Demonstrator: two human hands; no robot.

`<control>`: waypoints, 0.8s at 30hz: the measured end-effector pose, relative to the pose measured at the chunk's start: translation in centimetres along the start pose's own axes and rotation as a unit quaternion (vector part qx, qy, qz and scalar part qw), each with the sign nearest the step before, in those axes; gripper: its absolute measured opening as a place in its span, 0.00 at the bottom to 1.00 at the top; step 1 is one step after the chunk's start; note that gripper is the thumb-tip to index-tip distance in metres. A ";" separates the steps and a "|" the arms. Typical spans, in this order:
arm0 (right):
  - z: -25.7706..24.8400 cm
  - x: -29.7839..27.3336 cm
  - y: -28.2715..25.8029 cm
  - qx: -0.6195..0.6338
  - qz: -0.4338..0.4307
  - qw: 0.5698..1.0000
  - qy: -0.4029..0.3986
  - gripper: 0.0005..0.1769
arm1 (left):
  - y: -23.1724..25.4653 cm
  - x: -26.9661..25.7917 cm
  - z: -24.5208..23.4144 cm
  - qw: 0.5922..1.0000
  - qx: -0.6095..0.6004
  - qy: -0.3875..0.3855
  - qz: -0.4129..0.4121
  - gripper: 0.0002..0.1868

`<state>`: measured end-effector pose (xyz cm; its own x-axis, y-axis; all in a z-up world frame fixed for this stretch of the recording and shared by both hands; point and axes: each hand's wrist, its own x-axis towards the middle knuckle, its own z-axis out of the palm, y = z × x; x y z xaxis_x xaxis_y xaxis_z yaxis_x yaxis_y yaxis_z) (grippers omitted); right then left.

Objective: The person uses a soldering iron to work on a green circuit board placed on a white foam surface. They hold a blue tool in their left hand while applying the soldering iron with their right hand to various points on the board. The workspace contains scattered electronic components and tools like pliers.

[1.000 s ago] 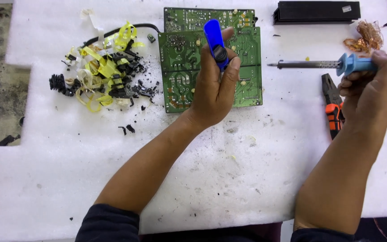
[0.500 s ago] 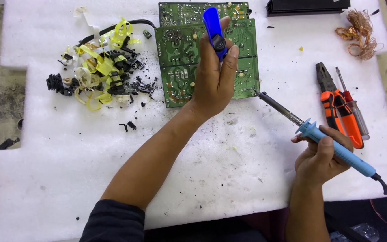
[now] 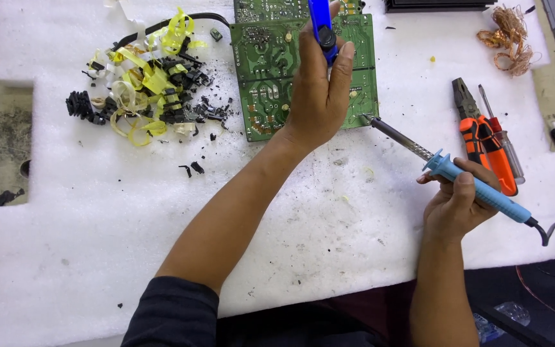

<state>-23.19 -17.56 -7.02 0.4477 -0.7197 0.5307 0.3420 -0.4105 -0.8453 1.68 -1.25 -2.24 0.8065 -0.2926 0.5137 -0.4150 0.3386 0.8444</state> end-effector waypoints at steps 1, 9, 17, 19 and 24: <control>0.0 0.0 0.0 -0.001 0.000 1.000 0.000 0.13 | 0.0 0.0 0.0 1.000 -0.001 0.000 0.000 0.26; 0.1 0.0 -0.1 0.001 0.008 1.000 -0.023 0.11 | 0.6 0.6 0.5 0.999 0.015 0.012 0.043 0.13; 0.2 0.0 -0.3 -0.007 0.010 1.000 -0.026 0.13 | 0.2 0.4 0.4 0.999 0.016 0.007 0.042 0.13; 0.2 -0.1 -0.3 -0.009 0.004 1.000 -0.022 0.14 | 0.3 0.5 0.4 0.999 0.018 0.006 0.046 0.13; 0.2 0.0 -0.2 -0.014 0.002 1.000 -0.022 0.14 | -0.1 0.5 0.4 0.999 0.018 0.011 0.045 0.14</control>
<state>-23.07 -17.38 -6.78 0.4858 -0.6960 0.5288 0.3170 -0.4235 -0.8486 1.97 -1.83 -2.01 0.7747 -0.2422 0.5841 -0.5001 0.3307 0.8004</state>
